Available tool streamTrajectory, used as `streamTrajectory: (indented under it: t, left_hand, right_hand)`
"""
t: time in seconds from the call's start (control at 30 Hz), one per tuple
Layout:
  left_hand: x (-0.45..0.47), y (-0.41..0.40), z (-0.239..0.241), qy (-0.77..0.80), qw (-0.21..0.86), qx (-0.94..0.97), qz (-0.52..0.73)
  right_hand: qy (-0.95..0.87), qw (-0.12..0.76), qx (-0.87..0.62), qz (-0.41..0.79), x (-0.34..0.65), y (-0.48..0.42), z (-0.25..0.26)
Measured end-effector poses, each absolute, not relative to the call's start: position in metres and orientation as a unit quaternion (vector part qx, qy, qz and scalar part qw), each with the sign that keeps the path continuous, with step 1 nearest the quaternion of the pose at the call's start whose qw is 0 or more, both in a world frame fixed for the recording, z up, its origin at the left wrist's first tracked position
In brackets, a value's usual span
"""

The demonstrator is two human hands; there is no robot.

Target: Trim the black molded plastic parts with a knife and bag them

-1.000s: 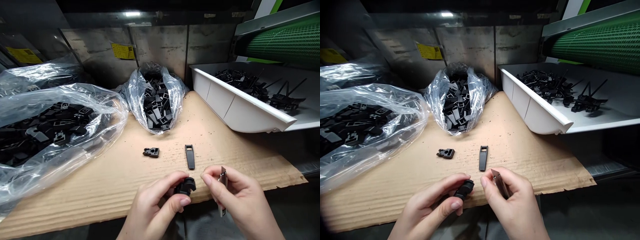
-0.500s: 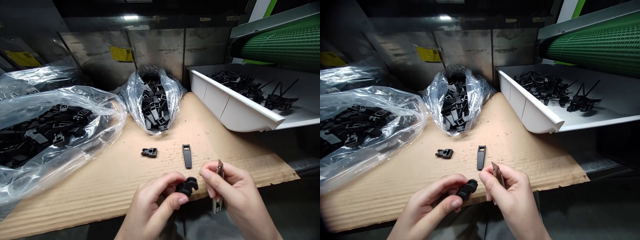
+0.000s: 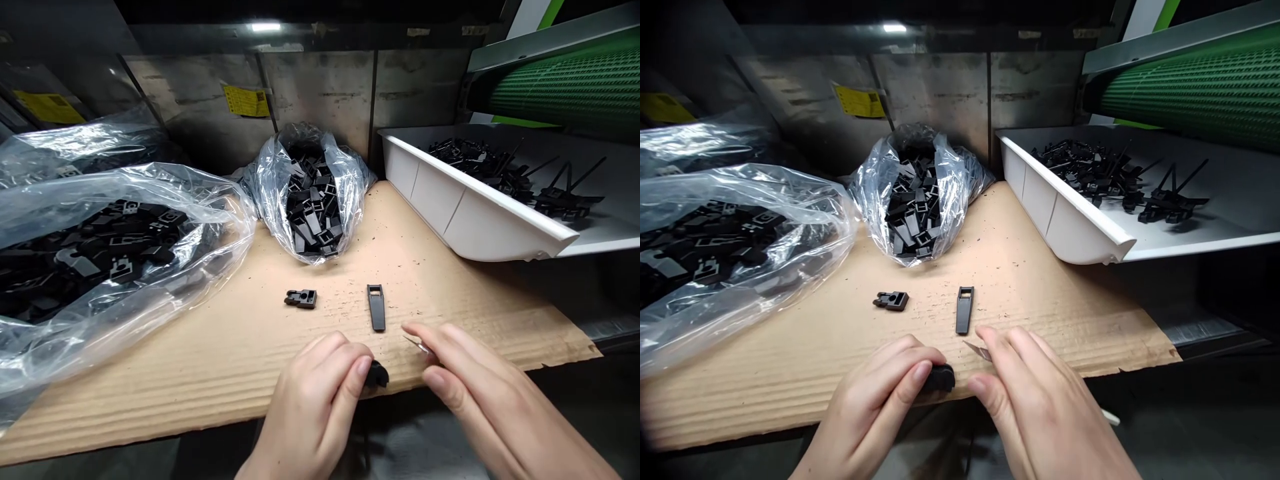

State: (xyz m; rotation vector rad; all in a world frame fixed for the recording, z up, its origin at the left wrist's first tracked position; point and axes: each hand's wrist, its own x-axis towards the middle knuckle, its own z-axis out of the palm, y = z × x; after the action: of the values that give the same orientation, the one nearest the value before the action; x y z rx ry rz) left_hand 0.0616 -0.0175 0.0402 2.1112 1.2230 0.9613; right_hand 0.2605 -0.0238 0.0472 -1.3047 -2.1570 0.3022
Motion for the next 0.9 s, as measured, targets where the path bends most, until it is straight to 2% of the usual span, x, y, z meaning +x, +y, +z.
streamTrajectory:
  t: [0.1,0.27,0.43,0.53,0.63,0.8,0.9]
  left_hand:
    - [0.066,-0.017,0.037,0.449,0.216,0.798,0.339]
    - [0.068,-0.016,0.038,0.463,0.195,0.809,0.305]
    - [0.066,-0.014,0.040,0.444,0.211,0.813,0.312]
    - [0.065,-0.013,0.041,0.441,0.220,0.814,0.307]
    - [0.066,-0.014,0.039,0.439,0.212,0.815,0.314]
    - [0.068,-0.015,0.036,0.453,0.206,0.811,0.309]
    - [0.071,-0.015,0.036,0.462,0.196,0.809,0.307]
  right_hand:
    - [-0.847,0.256,-0.463,0.047,0.267,-0.024,0.044]
    - [-0.854,0.274,-0.437,0.064,0.271,-0.014,0.040]
    - [-0.865,0.243,-0.438,0.005,0.278,-0.005,0.051]
    - [-0.901,0.210,-0.379,0.021,0.277,-0.010,0.053]
    - [-0.907,0.176,-0.382,0.026,0.275,-0.015,0.050]
    - [-0.897,0.233,-0.377,0.004,0.274,-0.017,0.046]
    - [-0.904,0.217,-0.367,0.027,0.271,-0.016,0.048]
